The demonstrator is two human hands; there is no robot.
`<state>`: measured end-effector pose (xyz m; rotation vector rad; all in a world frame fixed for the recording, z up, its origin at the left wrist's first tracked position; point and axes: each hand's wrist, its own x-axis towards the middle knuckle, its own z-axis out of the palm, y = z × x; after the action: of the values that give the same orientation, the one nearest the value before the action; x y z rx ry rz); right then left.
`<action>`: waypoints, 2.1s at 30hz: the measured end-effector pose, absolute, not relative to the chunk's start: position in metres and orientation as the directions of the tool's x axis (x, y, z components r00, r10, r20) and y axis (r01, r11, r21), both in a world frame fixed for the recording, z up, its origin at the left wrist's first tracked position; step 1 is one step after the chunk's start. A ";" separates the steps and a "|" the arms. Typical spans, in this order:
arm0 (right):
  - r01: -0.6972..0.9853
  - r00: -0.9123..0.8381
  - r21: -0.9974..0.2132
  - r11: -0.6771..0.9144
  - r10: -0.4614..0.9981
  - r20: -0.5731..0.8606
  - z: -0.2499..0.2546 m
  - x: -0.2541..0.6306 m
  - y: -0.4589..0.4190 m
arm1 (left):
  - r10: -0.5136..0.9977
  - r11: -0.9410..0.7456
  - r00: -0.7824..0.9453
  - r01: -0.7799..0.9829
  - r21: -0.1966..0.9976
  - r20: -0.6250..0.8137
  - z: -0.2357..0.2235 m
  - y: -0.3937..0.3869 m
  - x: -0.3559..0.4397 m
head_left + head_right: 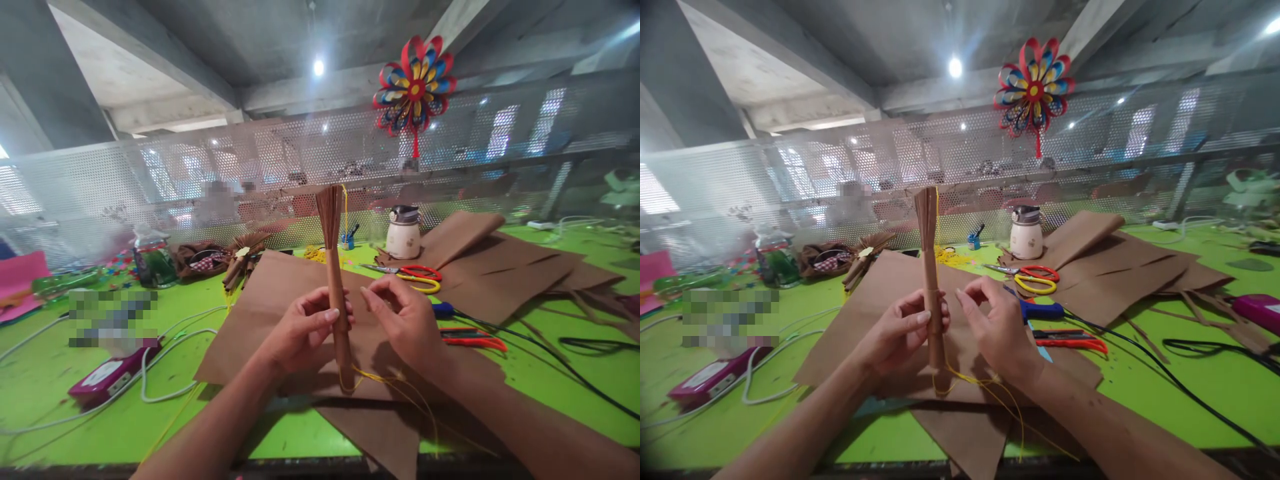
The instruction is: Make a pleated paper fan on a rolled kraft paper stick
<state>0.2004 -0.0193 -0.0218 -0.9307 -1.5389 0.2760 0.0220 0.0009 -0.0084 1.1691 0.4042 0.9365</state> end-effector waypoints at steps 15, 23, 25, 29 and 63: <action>0.334 -0.176 -0.758 0.559 0.828 0.533 -0.036 0.198 0.001 | 0.923 0.081 0.360 -0.522 0.849 0.134 -0.019 0.010 0.027; 0.311 -0.426 -0.865 0.394 0.871 0.245 -0.030 0.178 -0.026 | 0.906 0.013 0.367 -0.521 0.853 0.210 -0.018 0.008 0.023; 0.276 -0.424 -0.903 0.331 0.884 0.194 -0.031 0.177 -0.026 | 0.896 0.011 0.386 -0.512 0.859 0.219 -0.017 0.006 0.023; 0.235 -0.393 -0.941 0.245 0.909 0.139 -0.037 0.178 -0.022 | 0.874 -0.026 0.406 -0.508 0.861 0.266 -0.016 0.003 0.024; 0.669 -0.089 -0.470 0.577 0.689 0.719 -0.053 0.177 -0.024 | 0.829 -0.036 0.479 -0.468 0.883 0.288 -0.013 0.007 0.022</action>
<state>0.1766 -0.0236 -0.0534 -1.1156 -1.7895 0.0254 0.0218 0.0069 -0.0126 1.2041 0.3802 1.0838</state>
